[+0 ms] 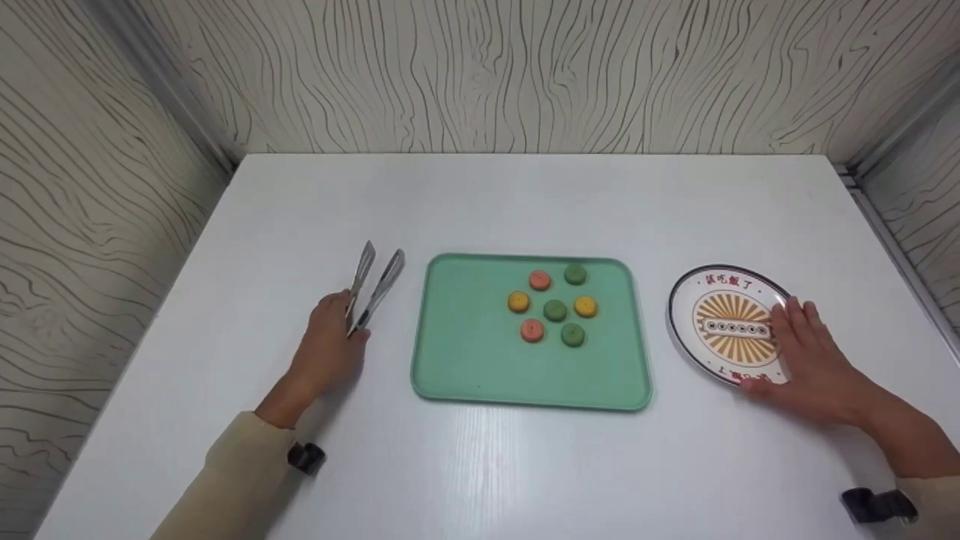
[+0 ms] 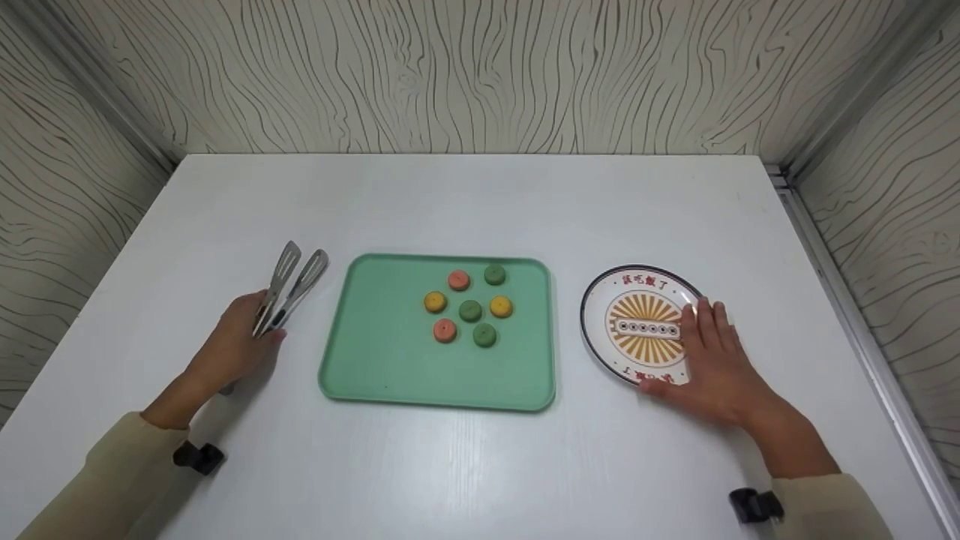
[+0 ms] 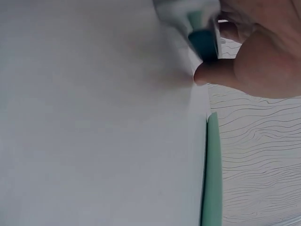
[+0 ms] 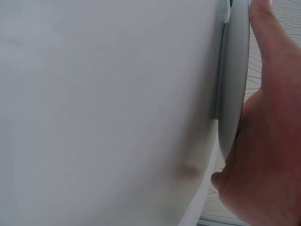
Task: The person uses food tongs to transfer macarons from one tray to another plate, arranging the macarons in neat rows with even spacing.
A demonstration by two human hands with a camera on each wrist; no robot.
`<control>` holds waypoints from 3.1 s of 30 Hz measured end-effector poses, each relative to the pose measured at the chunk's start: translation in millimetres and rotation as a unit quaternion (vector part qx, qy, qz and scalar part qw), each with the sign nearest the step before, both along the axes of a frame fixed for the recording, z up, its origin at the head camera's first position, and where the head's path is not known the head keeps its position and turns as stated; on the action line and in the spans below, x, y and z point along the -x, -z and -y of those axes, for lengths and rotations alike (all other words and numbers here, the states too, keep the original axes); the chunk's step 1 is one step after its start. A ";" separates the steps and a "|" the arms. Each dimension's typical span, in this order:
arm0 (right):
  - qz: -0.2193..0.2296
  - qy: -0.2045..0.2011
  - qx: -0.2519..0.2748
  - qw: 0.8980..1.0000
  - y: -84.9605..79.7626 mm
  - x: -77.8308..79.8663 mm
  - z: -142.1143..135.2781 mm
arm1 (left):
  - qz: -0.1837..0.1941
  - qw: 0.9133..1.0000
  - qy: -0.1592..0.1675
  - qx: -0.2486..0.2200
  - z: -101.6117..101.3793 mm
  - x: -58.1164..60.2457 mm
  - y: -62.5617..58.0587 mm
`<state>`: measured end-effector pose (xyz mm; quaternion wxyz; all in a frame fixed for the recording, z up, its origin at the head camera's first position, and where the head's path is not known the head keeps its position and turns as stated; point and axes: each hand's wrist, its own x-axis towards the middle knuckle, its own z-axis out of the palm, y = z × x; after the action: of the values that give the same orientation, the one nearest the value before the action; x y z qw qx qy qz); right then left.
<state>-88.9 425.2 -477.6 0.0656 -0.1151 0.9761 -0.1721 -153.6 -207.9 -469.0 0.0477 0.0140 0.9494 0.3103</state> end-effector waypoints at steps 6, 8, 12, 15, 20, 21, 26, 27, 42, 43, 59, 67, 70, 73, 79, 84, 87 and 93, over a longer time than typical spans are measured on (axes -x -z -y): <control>-0.005 -0.006 -0.007 1.000 -0.7 1.0 0.8 | -0.029 0.999 -0.014 0.023 2.5 0.3 0.1; -0.010 -0.009 -0.008 1.000 -0.5 1.4 0.4 | -0.030 0.999 -0.013 0.021 3.0 -0.3 -0.6; -0.015 -0.011 -0.007 1.000 0.0 1.9 -0.3 | -0.021 1.000 -0.010 0.009 4.2 -1.1 -1.5; -0.014 -0.011 -0.004 1.000 0.2 1.8 -0.7 | -0.021 1.000 -0.010 0.007 4.4 -1.0 -2.1; -0.014 -0.011 0.000 1.000 -0.1 1.4 -1.2 | -0.034 0.999 -0.012 0.010 4.6 -1.6 -3.5; -0.014 -0.010 0.001 1.000 -0.1 1.4 -1.2 | -0.037 0.999 -0.012 0.012 4.6 -1.7 -3.8; -0.011 -0.007 0.002 1.000 0.4 2.1 -1.1 | -0.055 0.998 -0.016 0.033 4.9 -1.4 -4.4; -0.011 -0.006 0.002 1.000 0.6 2.0 -1.2 | -0.058 0.997 -0.018 0.037 5.0 -1.3 -4.5; -0.007 -0.002 0.002 1.000 -0.4 1.7 0.2 | -0.136 0.987 -0.018 0.083 4.7 -0.9 -8.5; -0.007 -0.002 0.002 1.000 -0.6 1.8 0.6 | -0.140 0.986 -0.018 0.084 4.6 -0.7 -8.5; 0.003 -0.001 0.006 1.000 -3.2 1.6 1.0 | -0.180 0.979 0.003 0.094 2.6 4.6 -18.4; 0.008 0.003 0.021 1.000 -1.0 0.2 -1.8 | -0.197 0.976 0.016 0.089 -2.2 4.0 -22.6; 0.007 0.000 0.018 1.000 -1.3 -0.3 -1.6 | -0.195 0.977 0.024 0.089 -4.2 3.2 -23.9; 0.007 -0.002 0.014 1.000 -2.2 -0.8 -1.2 | -0.195 0.976 0.031 0.087 -6.3 2.1 -25.5; 0.005 -0.005 -0.005 1.000 -3.2 -0.4 -0.2 | -0.194 0.977 0.042 0.081 -11.1 0.5 -28.8; -0.021 -0.010 -0.046 0.999 -3.7 -0.7 -0.4 | -0.183 0.978 0.049 0.087 -16.0 -0.4 -31.0; -0.021 -0.007 -0.059 0.998 -3.0 -0.8 -0.4 | -0.178 0.978 0.053 0.091 -18.2 -0.8 -31.5; -0.004 -0.002 -0.044 0.999 -0.6 -1.1 -1.6 | -0.176 0.978 0.062 0.092 -20.3 -1.7 -32.0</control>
<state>-87.8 426.8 -477.0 0.0674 -0.1148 0.9827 -0.1288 -151.9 -187.6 -437.0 -0.0996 0.1230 0.9646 0.2110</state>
